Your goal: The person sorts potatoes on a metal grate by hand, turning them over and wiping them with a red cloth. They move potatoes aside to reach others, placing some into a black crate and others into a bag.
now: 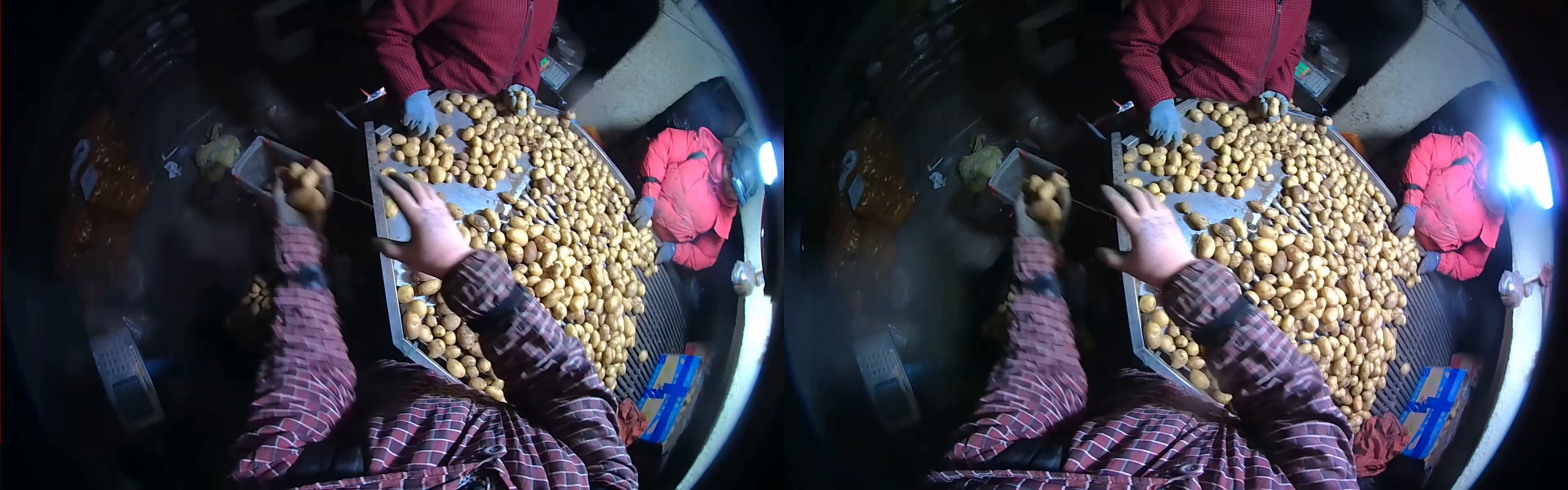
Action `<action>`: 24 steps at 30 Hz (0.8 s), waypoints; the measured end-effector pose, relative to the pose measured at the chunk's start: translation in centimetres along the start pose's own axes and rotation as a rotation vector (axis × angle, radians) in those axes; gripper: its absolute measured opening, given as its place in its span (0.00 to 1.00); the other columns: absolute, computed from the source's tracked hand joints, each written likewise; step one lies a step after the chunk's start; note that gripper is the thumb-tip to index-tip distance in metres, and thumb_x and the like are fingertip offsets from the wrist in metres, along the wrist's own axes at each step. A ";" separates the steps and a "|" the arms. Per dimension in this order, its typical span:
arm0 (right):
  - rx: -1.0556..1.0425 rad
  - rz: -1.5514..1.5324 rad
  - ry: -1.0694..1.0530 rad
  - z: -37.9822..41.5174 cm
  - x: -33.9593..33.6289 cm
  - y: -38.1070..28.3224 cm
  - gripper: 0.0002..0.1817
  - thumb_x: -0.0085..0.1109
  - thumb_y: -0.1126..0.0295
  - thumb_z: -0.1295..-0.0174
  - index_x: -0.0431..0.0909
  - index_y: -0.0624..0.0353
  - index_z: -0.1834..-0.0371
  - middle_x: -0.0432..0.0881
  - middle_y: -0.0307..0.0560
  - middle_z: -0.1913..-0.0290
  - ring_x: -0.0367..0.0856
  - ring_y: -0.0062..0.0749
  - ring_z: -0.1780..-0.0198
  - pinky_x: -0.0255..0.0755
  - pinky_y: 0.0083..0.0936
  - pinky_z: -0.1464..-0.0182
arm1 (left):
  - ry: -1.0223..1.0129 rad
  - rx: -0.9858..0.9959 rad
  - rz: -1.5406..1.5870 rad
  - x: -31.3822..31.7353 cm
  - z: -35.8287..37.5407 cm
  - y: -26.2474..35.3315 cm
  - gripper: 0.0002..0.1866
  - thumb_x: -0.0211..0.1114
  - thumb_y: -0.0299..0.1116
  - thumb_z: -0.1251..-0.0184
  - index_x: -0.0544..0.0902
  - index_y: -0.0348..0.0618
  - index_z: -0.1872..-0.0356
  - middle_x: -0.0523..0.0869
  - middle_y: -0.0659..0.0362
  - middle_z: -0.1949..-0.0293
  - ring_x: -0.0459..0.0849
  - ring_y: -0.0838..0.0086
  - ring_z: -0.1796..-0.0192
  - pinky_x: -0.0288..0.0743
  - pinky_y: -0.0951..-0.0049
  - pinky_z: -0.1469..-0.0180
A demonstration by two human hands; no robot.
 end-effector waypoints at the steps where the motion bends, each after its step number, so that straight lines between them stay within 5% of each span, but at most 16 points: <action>1: 0.047 0.036 0.009 1.5 -0.7 1.1 0.46 0.73 0.57 0.54 0.63 0.55 0.29 0.68 0.58 0.34 0.66 0.54 0.34 0.63 0.43 0.32 | 0.030 0.040 0.042 0.9 -1.6 3.0 0.22 0.66 0.43 0.37 0.76 0.43 0.47 0.79 0.56 0.44 0.77 0.63 0.42 0.73 0.60 0.39; 5: 0.380 0.002 0.162 12.5 -2.7 9.8 0.40 0.72 0.61 0.51 0.68 0.56 0.32 0.72 0.57 0.36 0.71 0.51 0.36 0.65 0.40 0.33 | 0.282 0.099 -0.425 -4.8 -8.9 13.4 0.34 0.59 0.60 0.39 0.70 0.48 0.38 0.73 0.58 0.37 0.71 0.60 0.35 0.62 0.55 0.32; 7: 0.604 0.080 0.204 20.0 -2.5 13.8 0.36 0.70 0.60 0.48 0.70 0.58 0.35 0.74 0.57 0.39 0.72 0.50 0.37 0.67 0.40 0.35 | 0.347 0.079 -0.632 -7.8 -9.3 13.1 0.40 0.56 0.68 0.40 0.68 0.50 0.34 0.71 0.59 0.33 0.68 0.58 0.32 0.57 0.53 0.28; 9: 0.720 0.075 0.149 25.0 -2.1 14.9 0.33 0.68 0.60 0.46 0.71 0.59 0.37 0.74 0.57 0.40 0.72 0.52 0.38 0.67 0.40 0.35 | 0.422 0.105 -0.836 -8.3 -7.1 9.4 0.36 0.52 0.64 0.34 0.70 0.48 0.33 0.69 0.59 0.32 0.60 0.60 0.27 0.53 0.51 0.28; 11: 0.729 0.188 0.094 28.5 -0.5 15.1 0.32 0.68 0.60 0.47 0.73 0.58 0.39 0.73 0.56 0.38 0.69 0.52 0.36 0.64 0.40 0.33 | 0.365 -0.156 -1.084 -11.9 -5.0 4.9 0.24 0.54 0.56 0.31 0.74 0.57 0.40 0.75 0.61 0.37 0.67 0.70 0.31 0.65 0.53 0.37; 12: 0.733 0.222 0.043 29.7 0.4 14.9 0.32 0.68 0.60 0.48 0.73 0.57 0.39 0.72 0.56 0.37 0.68 0.52 0.34 0.63 0.41 0.33 | 0.382 0.020 -1.248 -11.9 -1.8 2.1 0.24 0.62 0.47 0.32 0.75 0.53 0.38 0.78 0.59 0.38 0.74 0.71 0.35 0.70 0.57 0.40; 13: 0.729 0.256 -0.010 30.6 1.3 14.6 0.32 0.68 0.60 0.48 0.73 0.56 0.39 0.71 0.55 0.36 0.66 0.52 0.33 0.62 0.43 0.32 | 0.285 0.126 -1.256 -11.1 2.0 -1.1 0.23 0.66 0.37 0.34 0.76 0.46 0.39 0.80 0.56 0.42 0.79 0.72 0.41 0.73 0.63 0.41; 16: 0.670 0.385 -0.089 32.3 1.9 13.4 0.35 0.68 0.61 0.49 0.70 0.51 0.35 0.64 0.52 0.29 0.61 0.53 0.29 0.56 0.46 0.28 | 0.014 0.281 -1.547 -8.2 11.1 -10.1 0.22 0.65 0.26 0.36 0.75 0.37 0.40 0.77 0.53 0.39 0.73 0.65 0.35 0.64 0.63 0.31; 17: 0.672 0.361 -0.076 32.8 1.9 13.3 0.36 0.68 0.61 0.49 0.69 0.51 0.34 0.63 0.52 0.28 0.60 0.53 0.29 0.55 0.46 0.28 | -0.339 0.548 -1.880 -6.0 13.5 -12.1 0.24 0.65 0.23 0.42 0.77 0.40 0.42 0.77 0.52 0.41 0.73 0.62 0.36 0.64 0.62 0.31; 19: 0.737 0.282 -0.069 34.2 1.6 13.6 0.36 0.67 0.62 0.49 0.69 0.50 0.34 0.63 0.51 0.28 0.60 0.53 0.29 0.55 0.46 0.28 | -0.649 0.443 -2.039 -3.5 16.3 -16.7 0.25 0.68 0.26 0.46 0.77 0.45 0.43 0.75 0.53 0.40 0.72 0.57 0.37 0.67 0.61 0.33; 24: 0.681 0.238 0.009 36.7 1.1 14.6 0.32 0.67 0.61 0.49 0.73 0.50 0.37 0.65 0.50 0.30 0.61 0.51 0.29 0.55 0.47 0.28 | -0.741 0.148 -2.741 -5.9 14.2 -22.2 0.29 0.71 0.35 0.47 0.76 0.51 0.40 0.74 0.56 0.39 0.73 0.58 0.38 0.69 0.61 0.35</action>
Point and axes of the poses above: each hand's wrist, its own z-axis away from the middle knuckle, its own x-axis out of the palm, y = z × x, the point moved 6 cm from there along -z, towards the middle knuckle
